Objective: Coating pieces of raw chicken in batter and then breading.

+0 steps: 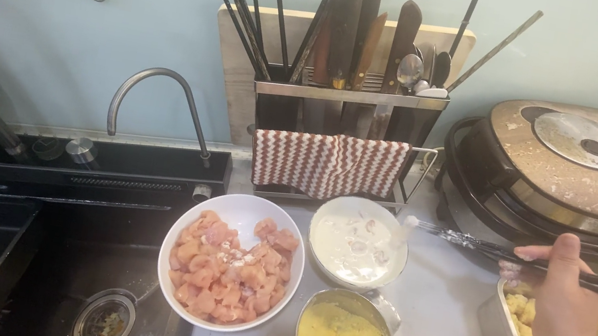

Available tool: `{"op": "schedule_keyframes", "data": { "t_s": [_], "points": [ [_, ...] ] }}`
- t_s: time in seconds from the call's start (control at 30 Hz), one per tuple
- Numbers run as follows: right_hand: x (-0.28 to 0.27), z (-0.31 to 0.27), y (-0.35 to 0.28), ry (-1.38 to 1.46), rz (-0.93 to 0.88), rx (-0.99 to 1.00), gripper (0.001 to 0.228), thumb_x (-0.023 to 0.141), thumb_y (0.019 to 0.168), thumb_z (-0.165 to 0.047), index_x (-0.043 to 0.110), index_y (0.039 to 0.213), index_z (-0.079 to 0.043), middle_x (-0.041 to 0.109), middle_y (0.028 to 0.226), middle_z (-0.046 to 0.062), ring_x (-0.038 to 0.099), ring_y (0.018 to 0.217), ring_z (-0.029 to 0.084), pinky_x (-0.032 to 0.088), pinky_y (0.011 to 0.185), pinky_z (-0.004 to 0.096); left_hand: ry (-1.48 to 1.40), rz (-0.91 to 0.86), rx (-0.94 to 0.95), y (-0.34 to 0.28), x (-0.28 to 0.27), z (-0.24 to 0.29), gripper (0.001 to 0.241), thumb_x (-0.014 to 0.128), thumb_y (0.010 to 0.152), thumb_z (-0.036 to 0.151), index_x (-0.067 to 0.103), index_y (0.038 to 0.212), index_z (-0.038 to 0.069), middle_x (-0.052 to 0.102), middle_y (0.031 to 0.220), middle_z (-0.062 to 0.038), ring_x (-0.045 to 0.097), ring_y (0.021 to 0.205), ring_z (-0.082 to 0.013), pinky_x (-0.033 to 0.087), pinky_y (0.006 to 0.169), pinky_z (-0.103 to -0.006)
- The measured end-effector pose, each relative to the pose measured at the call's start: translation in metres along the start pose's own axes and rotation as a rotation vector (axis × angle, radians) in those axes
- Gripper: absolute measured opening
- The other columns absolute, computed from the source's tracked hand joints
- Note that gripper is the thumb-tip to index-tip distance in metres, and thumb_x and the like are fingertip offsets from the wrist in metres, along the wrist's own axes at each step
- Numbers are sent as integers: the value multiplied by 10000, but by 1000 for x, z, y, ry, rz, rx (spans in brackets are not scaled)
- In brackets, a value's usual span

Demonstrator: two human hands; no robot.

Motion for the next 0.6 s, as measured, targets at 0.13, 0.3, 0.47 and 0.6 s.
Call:
{"op": "schedule_keyframes", "data": {
  "t_s": [0.13, 0.3, 0.47, 0.6],
  "points": [
    [-2, -8, 0, 108, 2, -18, 587, 385, 1201, -408, 601, 928, 64, 658, 937, 212, 702, 779, 298, 608, 715, 409, -30, -13, -33, -3, 3, 7, 383, 716, 935, 104, 609, 577, 21, 597, 506, -10, 526, 456, -50, 382, 446, -254],
    [-1, -15, -2, 108, 11, -72, 604, 388, 1231, -415, 595, 940, 72, 647, 923, 219, 676, 770, 314, 594, 699, 413, -40, 0, -8, 1, 2, -3, 394, 721, 940, 116, 606, 578, 11, 596, 505, -21, 545, 443, -65, 408, 427, -262],
    [-4, -7, -1, 48, -19, -63, 596, 414, 1212, -394, 608, 926, 93, 648, 942, 221, 678, 779, 306, 577, 674, 422, -42, -11, -16, -2, 3, 7, 377, 716, 941, 120, 627, 591, 9, 607, 512, -22, 554, 447, -67, 416, 430, -262],
    [0, -37, -14, 53, 18, -21, 610, 364, 1213, -421, 597, 935, 70, 653, 910, 213, 698, 780, 273, 610, 712, 394, -37, -23, 5, -4, 4, 9, 353, 708, 938, 109, 653, 606, 0, 625, 531, -18, 555, 469, -55, 415, 443, -258]
  ]
}}
Point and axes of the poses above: each hand's wrist, its own y-axis towards the middle knuckle, its own x-axis out of the palm, z = x × y, the point moved 3 cm from there along y, towards the middle knuckle
